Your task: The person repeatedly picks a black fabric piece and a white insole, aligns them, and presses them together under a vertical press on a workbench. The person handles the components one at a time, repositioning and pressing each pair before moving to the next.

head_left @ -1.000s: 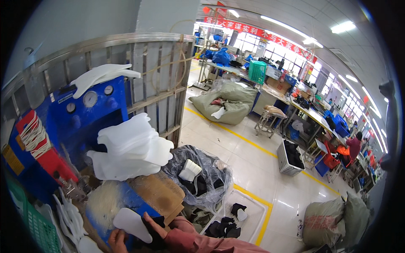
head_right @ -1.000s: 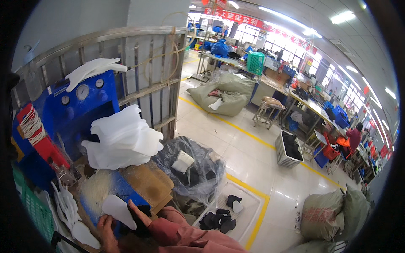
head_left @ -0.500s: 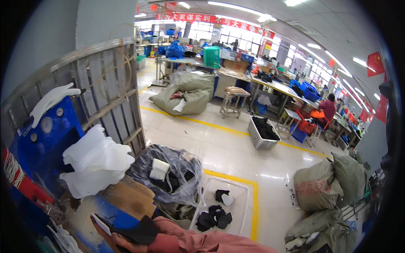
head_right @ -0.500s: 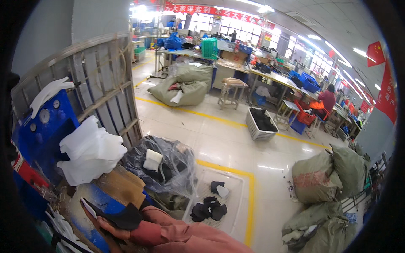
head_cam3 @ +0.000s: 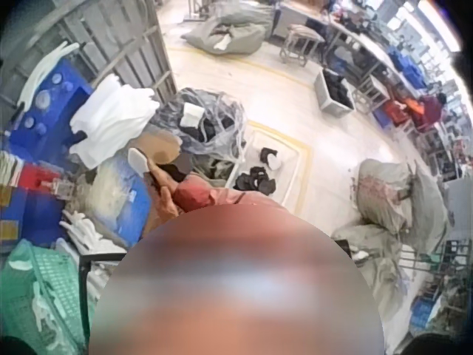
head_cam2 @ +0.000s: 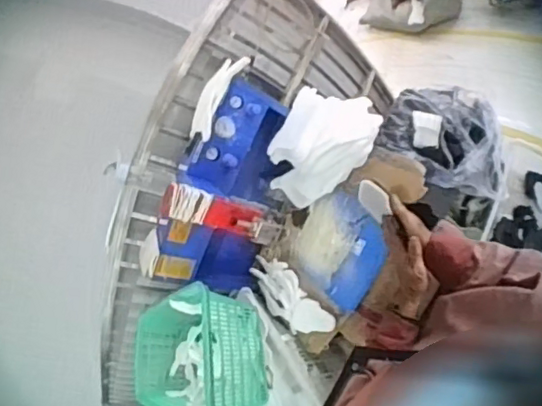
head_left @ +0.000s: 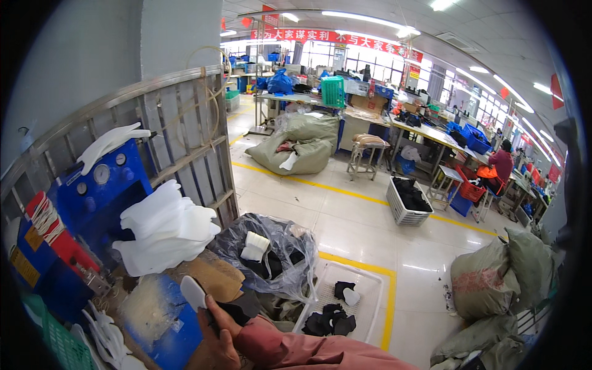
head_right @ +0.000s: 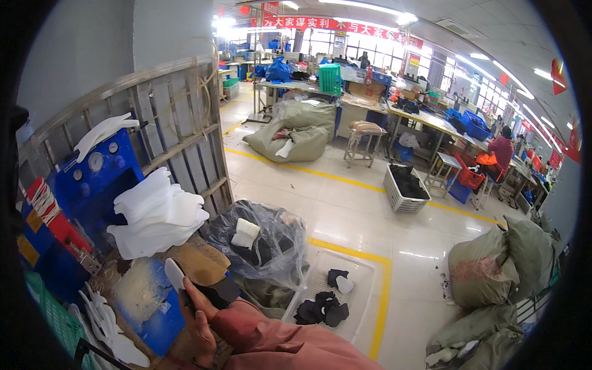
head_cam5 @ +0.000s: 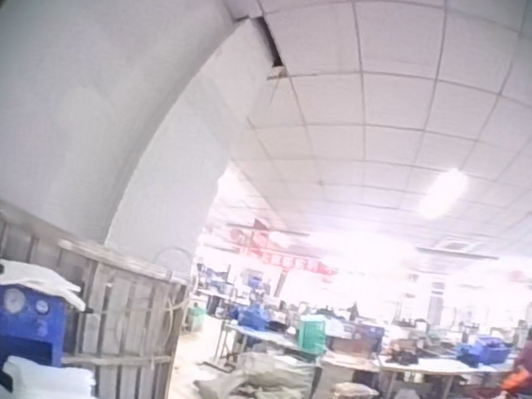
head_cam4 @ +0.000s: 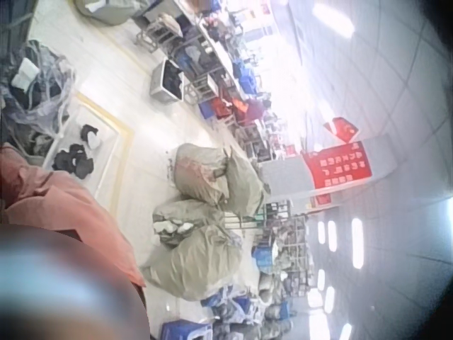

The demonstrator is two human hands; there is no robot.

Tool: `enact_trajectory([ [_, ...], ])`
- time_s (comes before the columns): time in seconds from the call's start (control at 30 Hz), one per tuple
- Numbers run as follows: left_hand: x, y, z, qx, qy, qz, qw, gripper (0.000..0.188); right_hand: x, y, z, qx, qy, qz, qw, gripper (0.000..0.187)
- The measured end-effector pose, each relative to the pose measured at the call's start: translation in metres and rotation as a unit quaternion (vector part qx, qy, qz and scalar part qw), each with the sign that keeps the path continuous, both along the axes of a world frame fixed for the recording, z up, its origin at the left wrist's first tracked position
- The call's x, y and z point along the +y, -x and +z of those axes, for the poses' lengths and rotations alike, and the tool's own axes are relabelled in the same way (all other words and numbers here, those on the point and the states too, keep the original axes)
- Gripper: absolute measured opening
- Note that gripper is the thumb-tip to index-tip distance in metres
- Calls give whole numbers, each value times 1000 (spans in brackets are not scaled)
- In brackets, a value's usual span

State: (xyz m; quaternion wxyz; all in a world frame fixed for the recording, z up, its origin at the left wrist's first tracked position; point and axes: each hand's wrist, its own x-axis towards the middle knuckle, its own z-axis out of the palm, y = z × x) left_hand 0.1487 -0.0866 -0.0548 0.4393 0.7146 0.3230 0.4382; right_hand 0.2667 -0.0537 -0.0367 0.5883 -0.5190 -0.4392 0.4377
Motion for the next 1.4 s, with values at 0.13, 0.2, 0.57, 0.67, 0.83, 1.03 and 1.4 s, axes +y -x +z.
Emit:
enact_trajectory([
  [0.13,-29,6,26,81,-61,-37,994,81,13,15,-21,282,67,-82,954,72],
  [0.2,-38,18,37,95,-34,-66,993,76,10,1,-22,270,99,-78,955,77],
  [0.57,72,-8,-4,170,-225,134,950,59,-12,39,-62,222,-17,115,968,71],
  [0.67,66,-13,-15,113,-119,93,982,71,0,47,-93,237,-21,156,959,68],
  [0.83,62,-26,0,-314,210,-125,918,66,-35,-33,-111,246,116,64,960,70],
  [1.03,30,23,3,-188,218,-81,954,49,-132,-210,-123,297,86,-34,950,74],
  [1.4,21,282,-25,259,7,442,859,36,-268,-400,-410,151,428,-396,798,82],
])
